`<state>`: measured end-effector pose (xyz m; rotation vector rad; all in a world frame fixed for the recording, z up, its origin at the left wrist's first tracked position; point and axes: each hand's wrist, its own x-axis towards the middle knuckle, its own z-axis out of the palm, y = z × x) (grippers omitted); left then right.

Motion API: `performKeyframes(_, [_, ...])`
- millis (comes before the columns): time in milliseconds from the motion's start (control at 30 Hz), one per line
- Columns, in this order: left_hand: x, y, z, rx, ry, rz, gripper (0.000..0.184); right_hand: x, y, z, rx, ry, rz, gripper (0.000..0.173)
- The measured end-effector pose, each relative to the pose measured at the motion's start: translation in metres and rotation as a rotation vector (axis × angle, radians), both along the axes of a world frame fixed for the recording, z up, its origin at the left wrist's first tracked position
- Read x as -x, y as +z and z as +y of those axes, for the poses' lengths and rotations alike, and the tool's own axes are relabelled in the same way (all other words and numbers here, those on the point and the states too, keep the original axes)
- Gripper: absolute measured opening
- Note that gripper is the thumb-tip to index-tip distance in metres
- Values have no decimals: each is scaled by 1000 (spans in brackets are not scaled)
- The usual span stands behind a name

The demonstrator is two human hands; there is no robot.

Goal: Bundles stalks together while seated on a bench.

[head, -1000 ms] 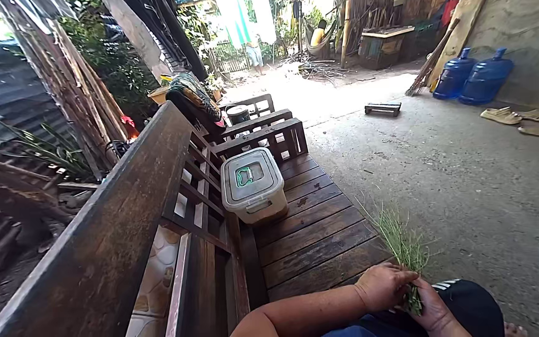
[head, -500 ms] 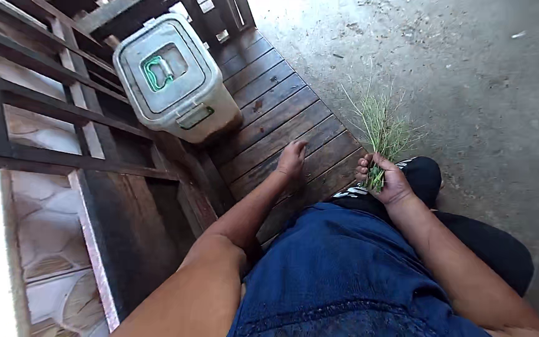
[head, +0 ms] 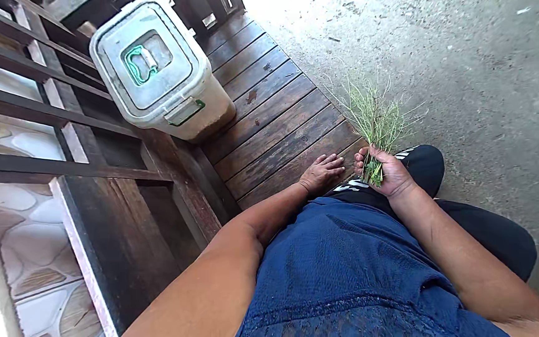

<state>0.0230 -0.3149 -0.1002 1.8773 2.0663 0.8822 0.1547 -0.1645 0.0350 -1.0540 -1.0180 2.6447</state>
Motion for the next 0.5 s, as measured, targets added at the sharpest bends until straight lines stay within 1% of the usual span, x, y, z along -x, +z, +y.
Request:
performKeyframes(67, [11, -5, -7, -107, -33, -32, 27, -1, 0, 1, -2, 1, -15, 32])
performKeyframes(133, [21, -2, -21, -144, 1, -81, 24, 0, -2, 3, 1, 3, -18, 33])
performKeyframes(233, [28, 13, -40, -141, 150, -174, 17, 2, 2, 3, -21, 7, -36, 34])
performKeyframes(333, [29, 29, -43, -142, 322, -211, 20, 3, 2, 3, -42, 22, -47, 33])
performKeyframes(367, [26, 31, -39, -127, 325, -190, 22, 4, 1, 3, -44, 29, -49, 33])
performKeyframes(400, [19, 31, -33, -84, 284, -162, 27, 5, 0, 3, -46, 33, -51, 32])
performKeyframes(433, [9, 29, -24, -43, 213, -115, 30, 6, 1, 3, -50, 36, -57, 32])
performKeyframes(500, [-17, 20, -4, -7, 74, 23, 30, 7, 1, 3, -70, 30, -65, 31])
